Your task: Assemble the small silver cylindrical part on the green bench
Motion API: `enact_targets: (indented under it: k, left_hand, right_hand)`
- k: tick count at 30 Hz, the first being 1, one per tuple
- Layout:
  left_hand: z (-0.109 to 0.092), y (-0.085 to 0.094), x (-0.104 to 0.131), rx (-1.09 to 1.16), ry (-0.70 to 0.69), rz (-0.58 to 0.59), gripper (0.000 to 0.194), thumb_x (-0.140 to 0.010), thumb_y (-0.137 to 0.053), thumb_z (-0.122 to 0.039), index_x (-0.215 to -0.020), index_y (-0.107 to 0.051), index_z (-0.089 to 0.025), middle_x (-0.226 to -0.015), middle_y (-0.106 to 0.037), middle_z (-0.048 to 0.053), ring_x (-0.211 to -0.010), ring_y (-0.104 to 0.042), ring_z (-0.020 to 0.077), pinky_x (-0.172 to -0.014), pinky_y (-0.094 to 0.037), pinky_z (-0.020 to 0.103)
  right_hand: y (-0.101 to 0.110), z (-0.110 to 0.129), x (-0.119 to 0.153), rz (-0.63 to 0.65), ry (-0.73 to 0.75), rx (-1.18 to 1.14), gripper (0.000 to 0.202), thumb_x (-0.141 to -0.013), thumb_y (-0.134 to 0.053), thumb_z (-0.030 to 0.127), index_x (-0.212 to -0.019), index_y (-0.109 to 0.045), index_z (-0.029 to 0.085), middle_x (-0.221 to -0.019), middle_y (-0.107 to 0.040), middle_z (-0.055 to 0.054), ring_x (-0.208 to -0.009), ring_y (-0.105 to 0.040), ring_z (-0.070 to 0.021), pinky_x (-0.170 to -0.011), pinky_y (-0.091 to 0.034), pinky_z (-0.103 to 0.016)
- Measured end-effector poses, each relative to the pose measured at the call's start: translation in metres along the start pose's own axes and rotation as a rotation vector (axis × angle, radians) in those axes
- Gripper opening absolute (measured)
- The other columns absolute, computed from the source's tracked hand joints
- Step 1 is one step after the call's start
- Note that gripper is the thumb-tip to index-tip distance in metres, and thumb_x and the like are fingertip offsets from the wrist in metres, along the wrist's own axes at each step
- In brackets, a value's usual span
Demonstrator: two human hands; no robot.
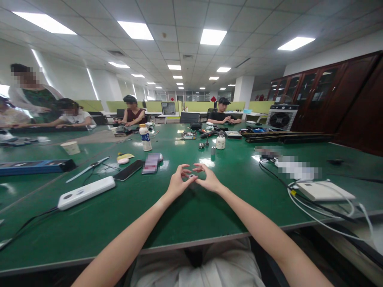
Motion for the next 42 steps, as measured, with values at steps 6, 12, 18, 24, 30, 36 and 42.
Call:
enact_targets:
  k: [6,12,18,24,30,36,42]
  left_hand:
    - [0.011,-0.003,0.007,0.120,0.107,0.067,0.060,-0.063,-0.084,-0.038,-0.112,-0.055,-0.019,-0.088,-0.075,0.005,-0.078,-0.073,0.0220,-0.076,-0.059,0.036]
    - [0.011,-0.015,0.014,0.091,0.090,0.119,0.047,-0.061,-0.084,-0.035,-0.099,-0.064,-0.018,-0.082,-0.076,0.003,-0.078,-0.073,0.0222,-0.076,-0.058,0.034]
    - [0.014,-0.019,0.017,0.091,0.089,0.149,0.045,-0.061,-0.083,-0.038,-0.098,-0.066,-0.017,-0.087,-0.077,0.005,-0.081,-0.073,0.0238,-0.076,-0.059,0.034]
    - [0.016,-0.019,0.016,0.103,0.107,0.132,0.046,-0.059,-0.085,-0.038,-0.098,-0.067,-0.018,-0.087,-0.077,0.006,-0.082,-0.074,0.0254,-0.077,-0.059,0.036]
    - [0.016,-0.020,0.015,0.096,0.124,0.133,0.047,-0.059,-0.085,-0.037,-0.097,-0.068,-0.017,-0.082,-0.077,0.005,-0.078,-0.073,0.0242,-0.074,-0.058,0.035]
    - [0.012,-0.021,0.014,0.022,0.146,0.107,0.046,-0.058,-0.086,-0.040,-0.094,-0.068,-0.017,-0.083,-0.077,0.005,-0.077,-0.073,0.0232,-0.074,-0.058,0.035]
    - [0.012,-0.021,0.013,-0.014,0.124,0.120,0.044,-0.060,-0.085,-0.041,-0.095,-0.069,-0.018,-0.082,-0.076,0.004,-0.077,-0.071,0.0221,-0.074,-0.057,0.034]
  right_hand:
    - [-0.002,0.016,0.000,0.013,-0.029,-0.048,0.035,-0.085,-0.057,0.020,-0.119,-0.063,0.023,-0.106,-0.074,-0.005,-0.103,-0.070,-0.0212,-0.096,-0.052,-0.041]
    - [-0.001,0.015,0.000,-0.025,-0.025,0.041,0.029,-0.081,-0.065,0.023,-0.110,-0.067,0.023,-0.089,-0.076,-0.002,-0.086,-0.073,-0.0198,-0.089,-0.055,-0.039]
    - [0.001,0.014,-0.003,-0.020,-0.027,0.016,0.025,-0.076,-0.068,0.023,-0.102,-0.069,0.021,-0.084,-0.076,-0.003,-0.082,-0.074,-0.0218,-0.085,-0.058,-0.040]
    - [0.002,0.015,-0.003,-0.005,-0.037,-0.054,0.027,-0.076,-0.067,0.022,-0.102,-0.069,0.021,-0.087,-0.077,-0.005,-0.086,-0.074,-0.0241,-0.086,-0.059,-0.043]
    - [0.001,0.012,-0.004,-0.003,-0.021,-0.038,0.021,-0.076,-0.068,0.023,-0.097,-0.071,0.021,-0.085,-0.076,-0.005,-0.083,-0.074,-0.0233,-0.086,-0.058,-0.043]
    - [0.013,-0.015,-0.017,-0.188,-0.102,-0.131,0.019,-0.076,-0.071,0.029,-0.091,-0.069,0.017,-0.088,-0.077,-0.008,-0.087,-0.074,-0.0239,-0.086,-0.058,-0.042]
    - [0.031,-0.060,-0.013,-0.054,-0.267,-0.001,0.018,-0.070,-0.077,0.020,-0.086,-0.070,0.018,-0.079,-0.077,-0.005,-0.084,-0.075,-0.0252,-0.088,-0.057,-0.047]
Point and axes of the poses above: each hand's wrist, its own x-axis away from the middle knuckle, its own y-axis out of the back of the hand, z = x × y, the point moved 1 cm from there along -x, towards the middle knuckle
